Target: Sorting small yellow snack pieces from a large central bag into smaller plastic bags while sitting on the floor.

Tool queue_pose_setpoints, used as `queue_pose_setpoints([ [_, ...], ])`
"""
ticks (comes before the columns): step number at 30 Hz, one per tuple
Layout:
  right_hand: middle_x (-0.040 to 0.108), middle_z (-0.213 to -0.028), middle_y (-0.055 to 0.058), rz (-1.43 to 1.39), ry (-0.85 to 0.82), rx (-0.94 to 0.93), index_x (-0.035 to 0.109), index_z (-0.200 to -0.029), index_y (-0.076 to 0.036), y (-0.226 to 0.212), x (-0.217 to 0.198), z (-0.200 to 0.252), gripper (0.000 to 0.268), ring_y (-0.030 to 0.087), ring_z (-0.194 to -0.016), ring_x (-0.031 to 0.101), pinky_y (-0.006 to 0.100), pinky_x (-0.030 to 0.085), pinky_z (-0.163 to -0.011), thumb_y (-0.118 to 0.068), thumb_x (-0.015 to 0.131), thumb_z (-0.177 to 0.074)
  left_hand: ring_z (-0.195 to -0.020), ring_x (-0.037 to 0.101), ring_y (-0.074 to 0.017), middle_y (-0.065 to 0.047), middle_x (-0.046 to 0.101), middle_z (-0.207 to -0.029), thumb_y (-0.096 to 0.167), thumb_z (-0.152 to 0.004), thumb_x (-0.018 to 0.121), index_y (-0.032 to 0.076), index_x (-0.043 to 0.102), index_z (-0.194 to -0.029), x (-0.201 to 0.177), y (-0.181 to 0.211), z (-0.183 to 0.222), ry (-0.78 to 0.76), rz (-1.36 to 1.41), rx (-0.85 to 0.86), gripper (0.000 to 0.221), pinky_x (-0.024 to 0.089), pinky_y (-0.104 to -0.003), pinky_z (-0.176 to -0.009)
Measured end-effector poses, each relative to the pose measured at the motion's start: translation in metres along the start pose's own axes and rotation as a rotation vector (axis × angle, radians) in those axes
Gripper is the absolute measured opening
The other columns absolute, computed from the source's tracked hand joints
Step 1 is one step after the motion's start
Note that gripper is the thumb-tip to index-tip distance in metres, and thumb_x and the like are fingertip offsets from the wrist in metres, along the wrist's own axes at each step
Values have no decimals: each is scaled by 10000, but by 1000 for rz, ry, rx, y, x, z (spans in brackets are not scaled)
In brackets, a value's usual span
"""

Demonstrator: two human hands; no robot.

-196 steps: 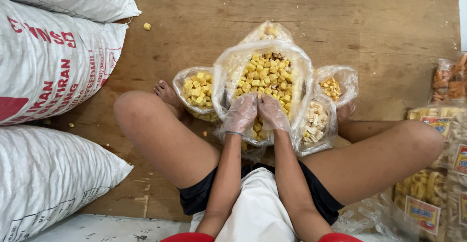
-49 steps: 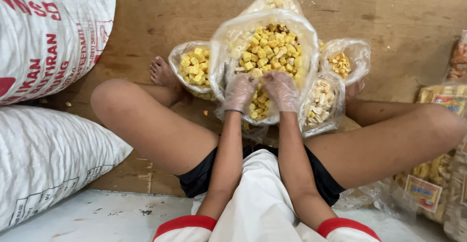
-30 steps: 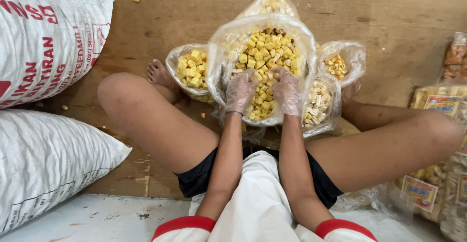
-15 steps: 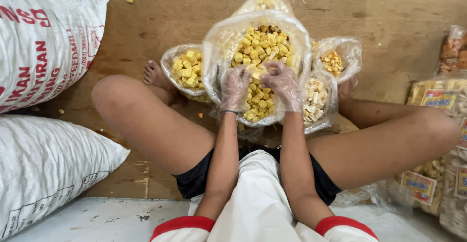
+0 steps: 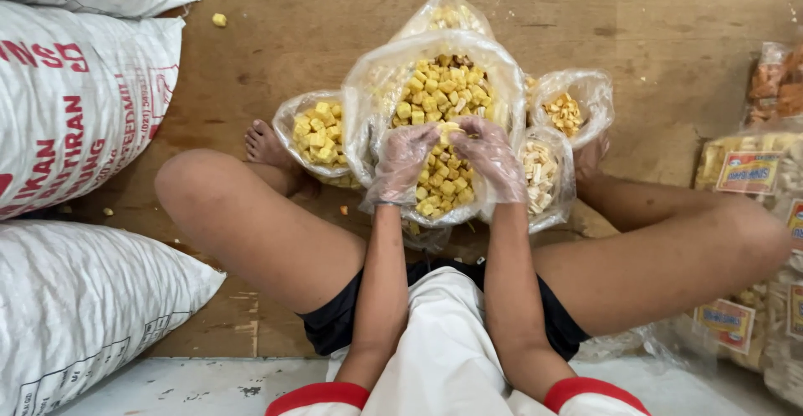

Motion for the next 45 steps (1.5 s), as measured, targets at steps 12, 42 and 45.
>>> queue_pose_setpoints([
  [12,719,-1010,78,-702,636,-245,706,-1158,-125,69,-191,-1,274,192,-726,757,262,694,-659,-157,772,-894,-1127,704,-381,-196,756,-1132,249,-844,684,164,764,-1209,32,-87,-2,-261,-651,-377,383,565,-486,-1000],
  [42,672,-1080,73,-453,876,-62,693,-1219,-130,39,-214,29,313,144,-985,608,305,608,-888,-187,736,-915,-1244,640,-382,-184,718,-1236,297,-820,791,168,730,-1228,42,-38,-16,-508,-815,-743,432,532,-518,-1037],
  [45,698,-1042,101,-467,760,-198,704,-1220,-83,-10,-183,39,316,161,-987,674,305,633,-844,-81,761,-909,-1240,629,-403,-229,713,-1204,246,-838,728,108,733,-1170,37,-67,-14,-499,-727,-645,359,508,-539,-1059],
])
Point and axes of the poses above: each hand's wrist, its own z-axis away from the middle knuckle, its own x-axis out of the palm, y = z × x, the point moved 8 cm from there along -z, towards the middle knuckle
